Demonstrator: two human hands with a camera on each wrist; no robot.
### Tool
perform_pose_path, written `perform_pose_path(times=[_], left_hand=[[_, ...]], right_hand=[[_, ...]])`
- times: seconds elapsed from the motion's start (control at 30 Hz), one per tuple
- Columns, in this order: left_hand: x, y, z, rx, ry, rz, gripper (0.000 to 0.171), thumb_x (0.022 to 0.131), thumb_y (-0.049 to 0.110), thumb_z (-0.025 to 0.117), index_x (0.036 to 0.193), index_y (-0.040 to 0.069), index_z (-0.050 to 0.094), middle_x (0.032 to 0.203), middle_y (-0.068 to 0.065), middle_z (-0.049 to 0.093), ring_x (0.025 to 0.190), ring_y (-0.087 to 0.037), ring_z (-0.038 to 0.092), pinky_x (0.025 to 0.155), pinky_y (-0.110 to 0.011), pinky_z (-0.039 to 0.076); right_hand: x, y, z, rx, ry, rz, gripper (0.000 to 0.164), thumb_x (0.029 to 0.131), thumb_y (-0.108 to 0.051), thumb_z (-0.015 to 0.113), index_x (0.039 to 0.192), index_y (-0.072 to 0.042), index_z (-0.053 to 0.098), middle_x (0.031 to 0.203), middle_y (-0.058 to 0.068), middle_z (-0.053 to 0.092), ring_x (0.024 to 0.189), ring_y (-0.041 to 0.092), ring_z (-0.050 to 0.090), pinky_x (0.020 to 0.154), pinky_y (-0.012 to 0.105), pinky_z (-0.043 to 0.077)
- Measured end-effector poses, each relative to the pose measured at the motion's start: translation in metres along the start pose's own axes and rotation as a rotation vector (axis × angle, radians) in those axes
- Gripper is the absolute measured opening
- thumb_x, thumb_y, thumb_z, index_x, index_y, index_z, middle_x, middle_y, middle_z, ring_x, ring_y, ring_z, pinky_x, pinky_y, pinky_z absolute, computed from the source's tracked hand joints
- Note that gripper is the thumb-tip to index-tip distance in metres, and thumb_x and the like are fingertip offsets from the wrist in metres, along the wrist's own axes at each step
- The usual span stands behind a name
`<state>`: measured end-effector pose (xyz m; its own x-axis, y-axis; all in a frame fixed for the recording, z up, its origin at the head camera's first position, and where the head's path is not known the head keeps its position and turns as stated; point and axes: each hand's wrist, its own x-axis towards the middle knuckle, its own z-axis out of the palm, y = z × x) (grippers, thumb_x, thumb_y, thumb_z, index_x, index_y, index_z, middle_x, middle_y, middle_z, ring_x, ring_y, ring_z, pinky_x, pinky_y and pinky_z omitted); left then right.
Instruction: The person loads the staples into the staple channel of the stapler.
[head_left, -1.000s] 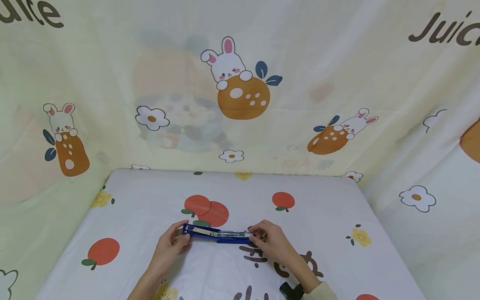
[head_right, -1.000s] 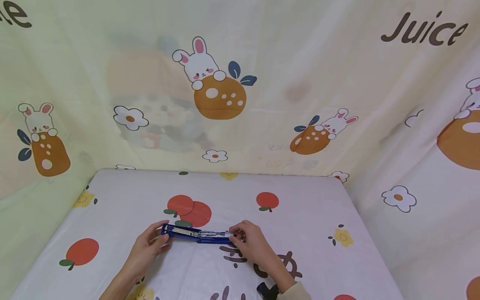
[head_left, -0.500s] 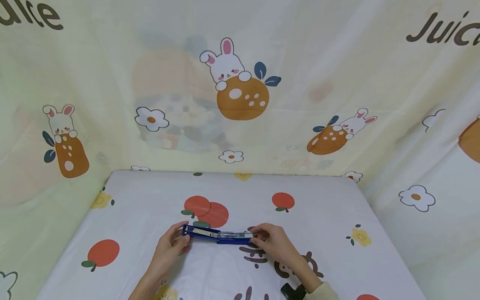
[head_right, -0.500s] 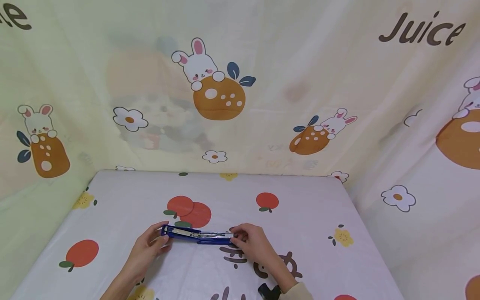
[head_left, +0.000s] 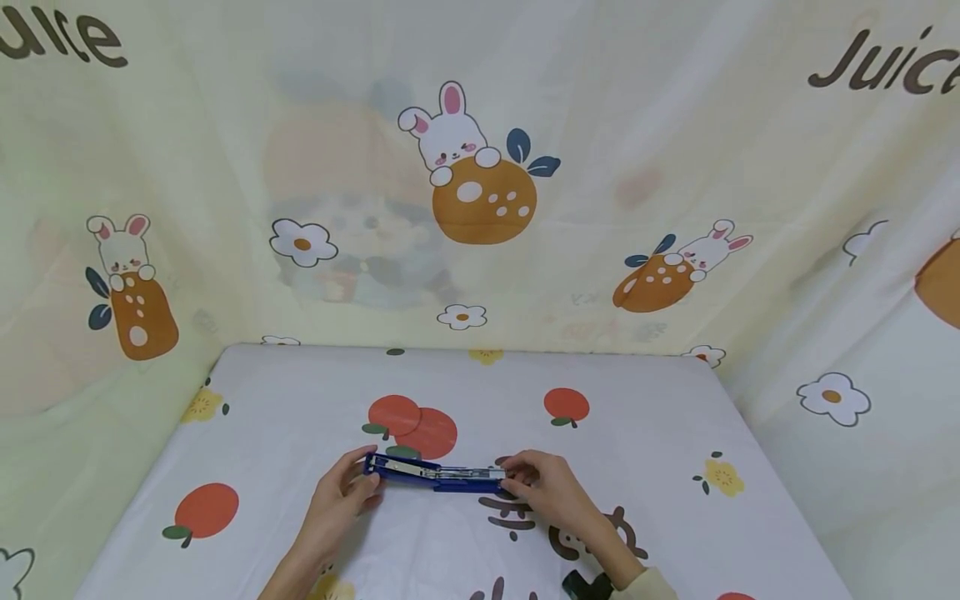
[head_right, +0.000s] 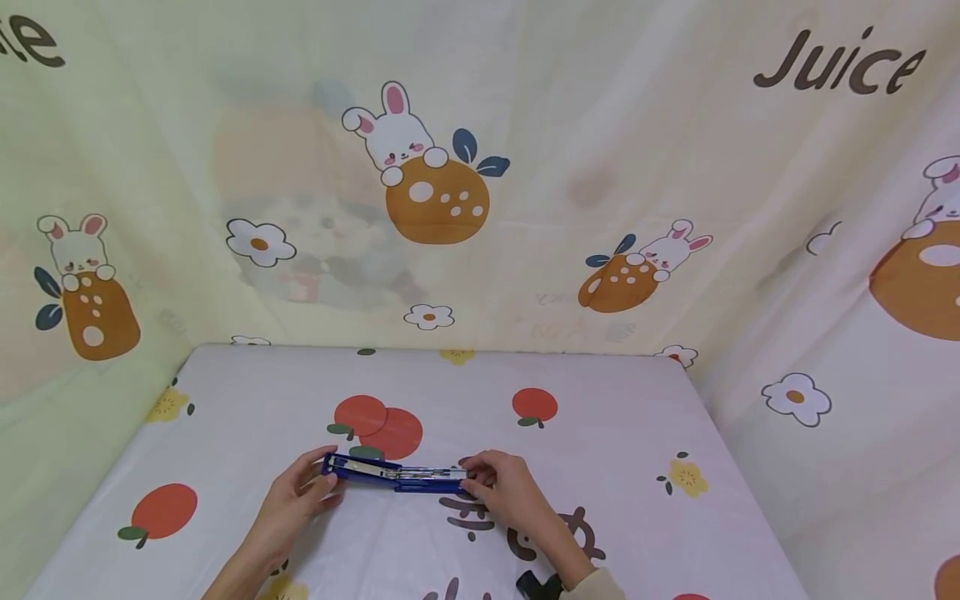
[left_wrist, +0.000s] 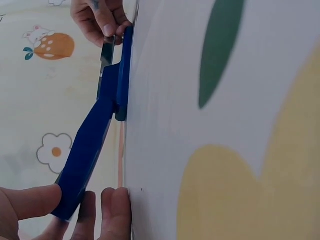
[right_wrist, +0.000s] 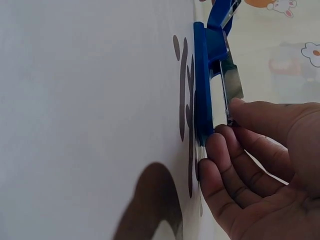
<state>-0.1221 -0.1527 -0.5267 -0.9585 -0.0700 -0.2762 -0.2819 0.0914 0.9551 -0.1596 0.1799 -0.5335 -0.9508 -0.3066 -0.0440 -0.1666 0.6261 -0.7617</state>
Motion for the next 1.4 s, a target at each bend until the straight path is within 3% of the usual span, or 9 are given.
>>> perform_pose_path(times=[0.33,0.7,1.0,1.4], left_hand=[[-0.004,0.001,0.0,0.016,0.005,-0.046,0.05,0.108,0.003,0.055,0.156,0.014,0.049,0.153,-0.028,0.055,0.118,-0.029,0.072,0.095,-0.04,0.066],[0.001,0.004,0.0,0.009,-0.017,0.005,0.05,0.108,0.001,0.054,0.157,0.012,0.047,0.154,-0.03,0.052,0.119,-0.031,0.072,0.094,-0.041,0.066],[-0.003,0.008,0.0,-0.038,-0.047,0.08,0.049,0.105,-0.004,0.056,0.153,0.005,0.049,0.144,-0.03,0.058,0.107,-0.026,0.074,0.085,-0.034,0.067],[-0.003,0.016,0.001,-0.014,-0.08,0.119,0.048,0.105,-0.001,0.059,0.151,0.011,0.053,0.139,-0.022,0.061,0.104,-0.025,0.074,0.086,-0.035,0.066]], right_hand=[[-0.003,0.002,0.003,0.005,-0.023,0.023,0.02,0.095,-0.02,0.08,0.114,-0.013,0.077,0.096,-0.004,0.073,0.082,0.01,0.062,0.071,0.016,0.055],[0.0,0.0,0.0,-0.001,-0.004,0.012,0.019,0.095,-0.019,0.081,0.113,-0.013,0.077,0.096,-0.003,0.073,0.084,0.012,0.063,0.072,0.014,0.056],[0.0,0.0,0.001,-0.019,0.009,-0.001,0.018,0.095,-0.018,0.081,0.112,-0.012,0.077,0.096,-0.003,0.073,0.082,0.008,0.062,0.072,0.015,0.056],[-0.001,-0.001,0.002,-0.003,0.019,0.01,0.018,0.094,-0.019,0.081,0.111,-0.012,0.077,0.096,-0.002,0.074,0.082,0.009,0.062,0.071,0.014,0.056]])
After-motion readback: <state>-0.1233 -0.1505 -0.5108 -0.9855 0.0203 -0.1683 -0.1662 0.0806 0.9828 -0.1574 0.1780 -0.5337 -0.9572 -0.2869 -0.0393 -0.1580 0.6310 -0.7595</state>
